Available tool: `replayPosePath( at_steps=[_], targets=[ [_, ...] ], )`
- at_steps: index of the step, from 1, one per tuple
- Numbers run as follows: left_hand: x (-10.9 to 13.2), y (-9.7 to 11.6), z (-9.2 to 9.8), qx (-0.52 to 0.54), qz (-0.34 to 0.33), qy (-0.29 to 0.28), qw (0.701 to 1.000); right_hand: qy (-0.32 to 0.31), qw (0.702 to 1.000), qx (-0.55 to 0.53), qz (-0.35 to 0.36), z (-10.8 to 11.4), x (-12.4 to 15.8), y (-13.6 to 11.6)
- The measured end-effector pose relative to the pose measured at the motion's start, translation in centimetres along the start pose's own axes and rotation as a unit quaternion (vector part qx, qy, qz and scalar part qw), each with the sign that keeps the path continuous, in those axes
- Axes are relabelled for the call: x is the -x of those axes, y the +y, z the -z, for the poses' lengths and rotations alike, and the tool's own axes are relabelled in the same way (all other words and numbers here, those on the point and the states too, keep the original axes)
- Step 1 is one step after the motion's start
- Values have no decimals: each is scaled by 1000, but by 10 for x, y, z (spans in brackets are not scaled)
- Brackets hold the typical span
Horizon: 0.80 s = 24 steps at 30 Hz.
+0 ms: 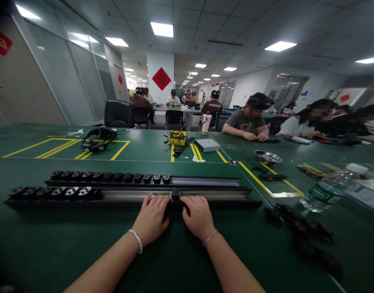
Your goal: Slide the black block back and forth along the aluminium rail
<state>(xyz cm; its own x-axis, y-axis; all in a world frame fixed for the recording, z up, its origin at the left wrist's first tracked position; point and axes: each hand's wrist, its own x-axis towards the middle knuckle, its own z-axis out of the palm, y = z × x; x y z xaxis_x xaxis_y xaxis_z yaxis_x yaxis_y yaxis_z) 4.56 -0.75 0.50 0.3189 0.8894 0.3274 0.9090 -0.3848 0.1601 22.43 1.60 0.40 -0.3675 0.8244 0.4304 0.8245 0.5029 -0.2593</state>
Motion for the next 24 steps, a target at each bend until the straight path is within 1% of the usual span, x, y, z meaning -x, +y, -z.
replayPosePath(
  at_steps=[9,19,24],
  targets=[
    [-1,1,2,-5,9,-4,1000,7,999,-31,-2,-3,-1,3],
    [-1,1,1,-18,7,2,1000,15,1000,-8,0,-4,-1,5],
    [-1,0,-1,-18,10,10,1000,23,999,-25,6,-6,-2,6]
  ],
)
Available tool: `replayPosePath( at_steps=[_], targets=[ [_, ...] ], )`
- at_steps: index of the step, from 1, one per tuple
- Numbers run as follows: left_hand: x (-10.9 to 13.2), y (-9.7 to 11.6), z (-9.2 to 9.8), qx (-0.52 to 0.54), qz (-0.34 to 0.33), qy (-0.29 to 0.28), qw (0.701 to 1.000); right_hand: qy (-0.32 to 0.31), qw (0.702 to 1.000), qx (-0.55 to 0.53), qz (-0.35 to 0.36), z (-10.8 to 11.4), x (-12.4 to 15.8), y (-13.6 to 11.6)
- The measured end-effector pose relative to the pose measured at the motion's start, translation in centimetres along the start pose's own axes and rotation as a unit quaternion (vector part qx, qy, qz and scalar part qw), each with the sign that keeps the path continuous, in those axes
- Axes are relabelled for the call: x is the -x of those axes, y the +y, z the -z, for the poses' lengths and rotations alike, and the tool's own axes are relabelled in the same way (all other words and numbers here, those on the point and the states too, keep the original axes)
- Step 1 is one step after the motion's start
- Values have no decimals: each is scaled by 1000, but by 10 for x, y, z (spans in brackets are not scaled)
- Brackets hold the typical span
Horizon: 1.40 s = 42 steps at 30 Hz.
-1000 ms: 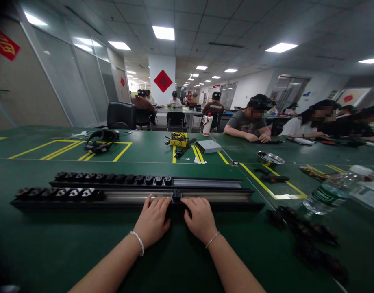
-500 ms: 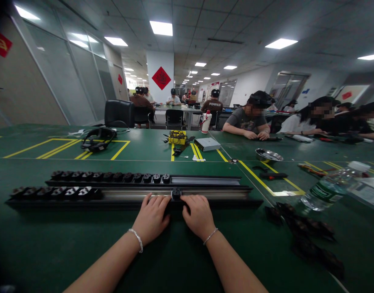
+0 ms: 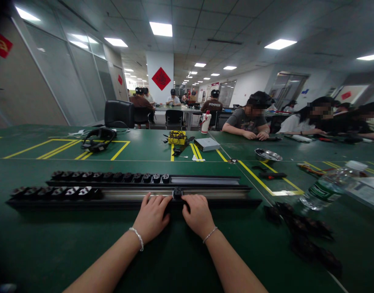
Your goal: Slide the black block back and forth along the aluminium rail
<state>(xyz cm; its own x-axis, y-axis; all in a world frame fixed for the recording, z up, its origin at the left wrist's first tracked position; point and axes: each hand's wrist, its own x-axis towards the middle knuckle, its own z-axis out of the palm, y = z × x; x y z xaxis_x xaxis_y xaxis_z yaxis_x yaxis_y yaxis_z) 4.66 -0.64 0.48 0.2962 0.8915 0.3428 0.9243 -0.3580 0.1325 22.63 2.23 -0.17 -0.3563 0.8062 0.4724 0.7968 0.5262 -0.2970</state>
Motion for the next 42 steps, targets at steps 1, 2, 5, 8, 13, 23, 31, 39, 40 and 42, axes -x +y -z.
replayPosePath(
  at_steps=[1,2,5,8,13,23,31,39,40,42],
  targets=[
    [0,0,0,-2,1,2,1000,2,1000,-4,0,0,0,0],
    [0,0,0,-4,0,1,1000,4,1000,-8,0,-1,0,1],
    [-1,1,2,-10,4,-5,1000,8,1000,-14,1,-2,0,1],
    [-2,3,3,-19,11,-13,1000,6,1000,-10,-2,-2,0,2],
    [-6,7,4,-50,30,-33,998,0,1000,-2,-9,-1,0,-1],
    [-12,8,-1,-35,14,-26,999,6,1000,5,2,1,0,-2],
    [-11,12,-9,-30,1,36,999,22,1000,-9,8,-2,0,-1],
    [-16,12,-5,-38,8,15,999,29,1000,-8,7,-5,0,0],
    [-16,12,-5,-38,7,14,999,29,1000,-4,8,-5,0,-1],
    [-16,12,-4,-34,8,15,999,30,1000,2,9,-4,0,-1]
  ],
)
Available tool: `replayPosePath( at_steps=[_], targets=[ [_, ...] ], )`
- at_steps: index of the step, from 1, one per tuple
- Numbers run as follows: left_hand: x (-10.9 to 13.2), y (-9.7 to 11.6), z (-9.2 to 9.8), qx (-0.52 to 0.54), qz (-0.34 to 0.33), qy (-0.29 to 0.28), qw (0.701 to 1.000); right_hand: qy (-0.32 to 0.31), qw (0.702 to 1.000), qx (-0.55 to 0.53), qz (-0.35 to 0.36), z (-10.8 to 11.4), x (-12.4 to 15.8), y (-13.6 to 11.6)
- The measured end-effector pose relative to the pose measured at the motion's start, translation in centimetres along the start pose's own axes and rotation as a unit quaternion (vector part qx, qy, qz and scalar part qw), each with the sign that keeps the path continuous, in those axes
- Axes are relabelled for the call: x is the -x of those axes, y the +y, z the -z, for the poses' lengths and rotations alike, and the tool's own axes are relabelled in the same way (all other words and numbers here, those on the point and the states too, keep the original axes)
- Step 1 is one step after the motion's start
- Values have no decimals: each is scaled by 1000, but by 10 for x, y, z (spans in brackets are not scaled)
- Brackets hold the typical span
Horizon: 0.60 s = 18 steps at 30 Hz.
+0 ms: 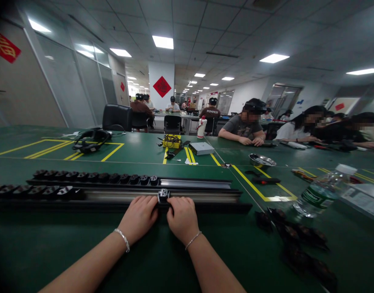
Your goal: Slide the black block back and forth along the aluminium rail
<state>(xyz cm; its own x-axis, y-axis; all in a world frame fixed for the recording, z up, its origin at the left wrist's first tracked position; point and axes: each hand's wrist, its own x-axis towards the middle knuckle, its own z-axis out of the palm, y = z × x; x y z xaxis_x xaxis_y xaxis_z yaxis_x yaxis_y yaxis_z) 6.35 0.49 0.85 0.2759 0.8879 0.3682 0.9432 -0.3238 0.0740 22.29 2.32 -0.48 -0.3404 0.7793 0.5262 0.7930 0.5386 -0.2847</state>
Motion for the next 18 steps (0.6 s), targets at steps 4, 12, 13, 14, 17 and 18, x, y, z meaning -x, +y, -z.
replayPosePath(
  at_steps=[4,12,13,14,17,18],
  targets=[
    [0,0,1,0,8,-1,1000,-4,1000,2,0,1,-1,-1],
    [-1,1,2,10,22,-4,1000,-9,1000,20,2,2,-1,0],
    [-1,1,2,9,21,-2,1000,-10,1000,18,0,2,-1,0],
    [-1,1,2,9,18,0,1000,-11,1000,15,-3,2,-1,0],
    [-1,0,1,9,12,2,1000,-16,1000,8,-12,2,-1,0],
    [-1,0,1,10,13,1,1000,-17,1000,6,-13,2,-1,0]
  ],
)
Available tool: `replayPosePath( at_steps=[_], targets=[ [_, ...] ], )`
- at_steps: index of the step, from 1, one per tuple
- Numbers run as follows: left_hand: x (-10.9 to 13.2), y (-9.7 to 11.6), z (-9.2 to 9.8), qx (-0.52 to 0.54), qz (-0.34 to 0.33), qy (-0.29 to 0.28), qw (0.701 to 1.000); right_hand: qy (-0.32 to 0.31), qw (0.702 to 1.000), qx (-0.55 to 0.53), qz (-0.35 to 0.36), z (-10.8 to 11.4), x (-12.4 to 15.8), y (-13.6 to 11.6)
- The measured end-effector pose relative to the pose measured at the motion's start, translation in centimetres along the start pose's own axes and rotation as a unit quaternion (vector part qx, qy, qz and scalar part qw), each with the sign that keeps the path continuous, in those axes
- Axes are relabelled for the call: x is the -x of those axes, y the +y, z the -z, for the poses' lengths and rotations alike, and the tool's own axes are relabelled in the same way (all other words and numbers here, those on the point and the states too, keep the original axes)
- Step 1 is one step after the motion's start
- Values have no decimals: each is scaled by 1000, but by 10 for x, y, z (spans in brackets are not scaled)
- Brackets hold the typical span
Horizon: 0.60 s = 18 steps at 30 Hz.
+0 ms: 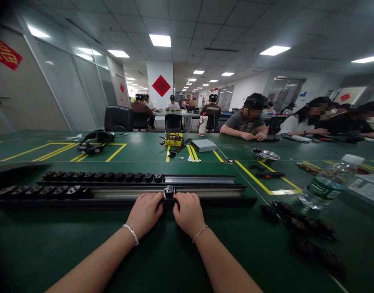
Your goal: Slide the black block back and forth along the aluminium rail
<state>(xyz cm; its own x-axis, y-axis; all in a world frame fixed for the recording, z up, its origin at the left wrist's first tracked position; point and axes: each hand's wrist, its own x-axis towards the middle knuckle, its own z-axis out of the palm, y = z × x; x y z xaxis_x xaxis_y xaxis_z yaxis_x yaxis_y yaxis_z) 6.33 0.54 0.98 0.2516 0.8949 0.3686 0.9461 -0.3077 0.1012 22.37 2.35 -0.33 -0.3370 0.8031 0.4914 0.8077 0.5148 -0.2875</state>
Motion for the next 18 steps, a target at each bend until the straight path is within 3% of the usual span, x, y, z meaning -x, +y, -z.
replayPosePath(
  at_steps=[18],
  targets=[
    [-1,-1,-1,17,15,-5,1000,14,1000,12,5,-2,0,2]
  ],
)
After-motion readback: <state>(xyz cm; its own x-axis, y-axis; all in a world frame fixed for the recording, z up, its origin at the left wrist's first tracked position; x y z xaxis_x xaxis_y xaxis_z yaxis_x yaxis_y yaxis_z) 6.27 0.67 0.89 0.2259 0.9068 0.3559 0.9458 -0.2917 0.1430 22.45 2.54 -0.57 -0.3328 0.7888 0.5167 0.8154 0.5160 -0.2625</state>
